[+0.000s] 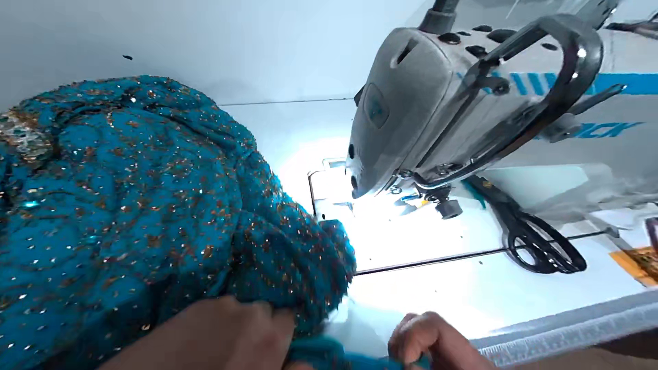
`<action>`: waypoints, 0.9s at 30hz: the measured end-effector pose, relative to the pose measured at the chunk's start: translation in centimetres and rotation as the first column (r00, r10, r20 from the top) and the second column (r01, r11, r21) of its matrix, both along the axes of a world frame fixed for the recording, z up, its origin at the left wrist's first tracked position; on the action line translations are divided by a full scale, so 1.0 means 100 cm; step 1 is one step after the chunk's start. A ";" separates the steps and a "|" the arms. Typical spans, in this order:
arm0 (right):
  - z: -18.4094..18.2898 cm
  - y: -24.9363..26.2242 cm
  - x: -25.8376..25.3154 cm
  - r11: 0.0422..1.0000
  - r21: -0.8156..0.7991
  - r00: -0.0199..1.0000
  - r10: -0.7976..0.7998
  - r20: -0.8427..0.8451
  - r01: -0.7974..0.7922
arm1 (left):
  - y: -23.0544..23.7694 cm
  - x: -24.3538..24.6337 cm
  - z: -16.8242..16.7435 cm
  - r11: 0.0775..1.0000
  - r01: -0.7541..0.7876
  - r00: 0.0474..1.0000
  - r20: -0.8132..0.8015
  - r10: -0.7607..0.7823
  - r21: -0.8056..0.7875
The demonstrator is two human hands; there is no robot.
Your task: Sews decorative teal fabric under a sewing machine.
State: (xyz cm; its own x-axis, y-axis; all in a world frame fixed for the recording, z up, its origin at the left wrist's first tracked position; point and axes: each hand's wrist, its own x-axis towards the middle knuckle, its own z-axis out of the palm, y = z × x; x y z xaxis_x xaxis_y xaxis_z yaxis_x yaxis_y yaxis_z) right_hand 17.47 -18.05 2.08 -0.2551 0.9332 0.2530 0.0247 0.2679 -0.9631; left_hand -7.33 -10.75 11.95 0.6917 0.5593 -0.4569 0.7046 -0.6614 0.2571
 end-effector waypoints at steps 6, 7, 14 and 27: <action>-0.005 0.049 0.001 0.914 0.388 0.654 -0.365 0.663 0.118 | 0.016 0.049 -0.045 0.841 -0.183 0.983 0.074 0.169 0.509; -0.010 0.057 0.006 0.895 0.431 0.627 -0.400 0.669 0.111 | 0.015 0.055 -0.054 0.750 -0.192 0.976 0.206 0.076 0.633; -0.016 0.084 0.026 0.901 0.434 0.604 -0.352 0.715 0.011 | 0.049 0.070 -0.054 0.995 -0.008 0.973 0.230 -0.016 0.103; -0.029 0.129 0.043 0.860 0.511 0.623 -0.394 0.676 -0.011 | 0.067 0.056 -0.103 0.760 -0.004 0.847 0.407 -0.343 0.650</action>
